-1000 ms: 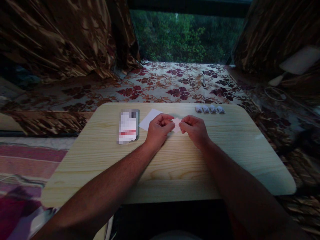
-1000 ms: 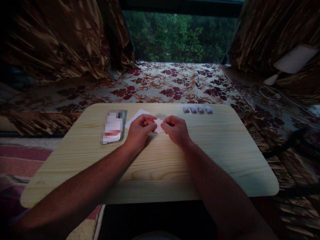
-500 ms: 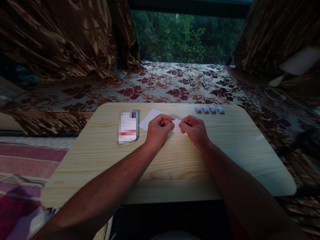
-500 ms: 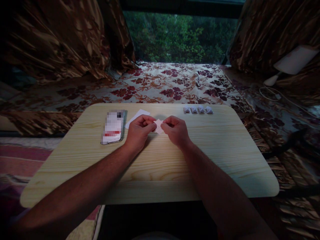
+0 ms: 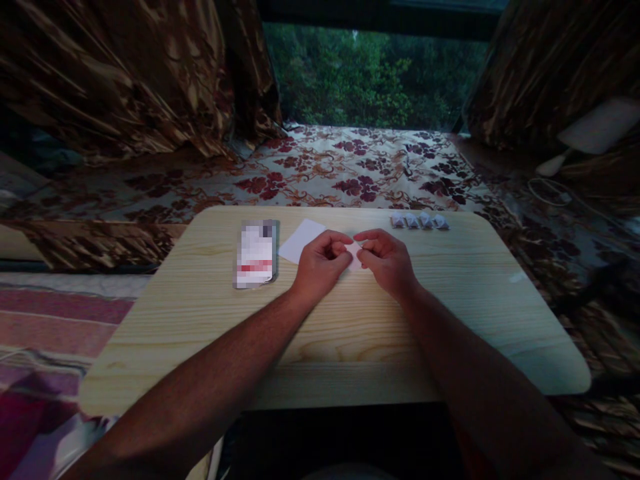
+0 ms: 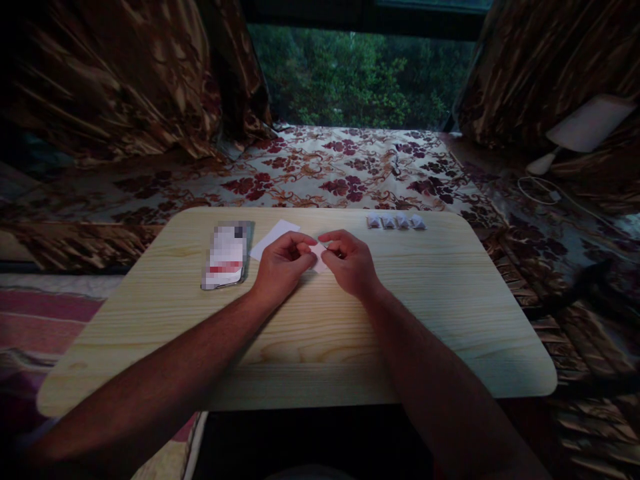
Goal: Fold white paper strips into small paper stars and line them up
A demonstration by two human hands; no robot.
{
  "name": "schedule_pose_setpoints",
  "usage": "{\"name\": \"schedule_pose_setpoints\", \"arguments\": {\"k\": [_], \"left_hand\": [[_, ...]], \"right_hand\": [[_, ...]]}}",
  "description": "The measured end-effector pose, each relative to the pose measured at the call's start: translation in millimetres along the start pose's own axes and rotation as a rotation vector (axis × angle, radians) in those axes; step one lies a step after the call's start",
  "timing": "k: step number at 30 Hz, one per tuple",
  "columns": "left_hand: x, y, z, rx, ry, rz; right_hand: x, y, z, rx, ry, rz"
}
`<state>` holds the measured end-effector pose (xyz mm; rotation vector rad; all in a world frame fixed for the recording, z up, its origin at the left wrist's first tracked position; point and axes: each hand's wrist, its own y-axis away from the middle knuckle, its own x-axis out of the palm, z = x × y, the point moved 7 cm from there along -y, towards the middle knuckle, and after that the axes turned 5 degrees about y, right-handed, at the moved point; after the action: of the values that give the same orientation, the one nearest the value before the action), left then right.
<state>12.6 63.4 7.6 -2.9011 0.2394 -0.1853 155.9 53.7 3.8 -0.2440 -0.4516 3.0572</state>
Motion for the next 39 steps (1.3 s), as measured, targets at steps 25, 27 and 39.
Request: {"name": "schedule_pose_setpoints", "arguments": {"k": [25,27,39], "left_hand": [[0.6,-1,3,-0.084,0.052,0.010],[0.6,-1,4,-0.084,0.056,0.007],[1.1,2,-3,0.016,-0.027,0.008]], "right_hand": [[1,6,9,-0.046,0.109,0.014],[2,5,10,-0.061,0.108,0.023],[1,5,13,-0.104,0.088,0.006]]}}
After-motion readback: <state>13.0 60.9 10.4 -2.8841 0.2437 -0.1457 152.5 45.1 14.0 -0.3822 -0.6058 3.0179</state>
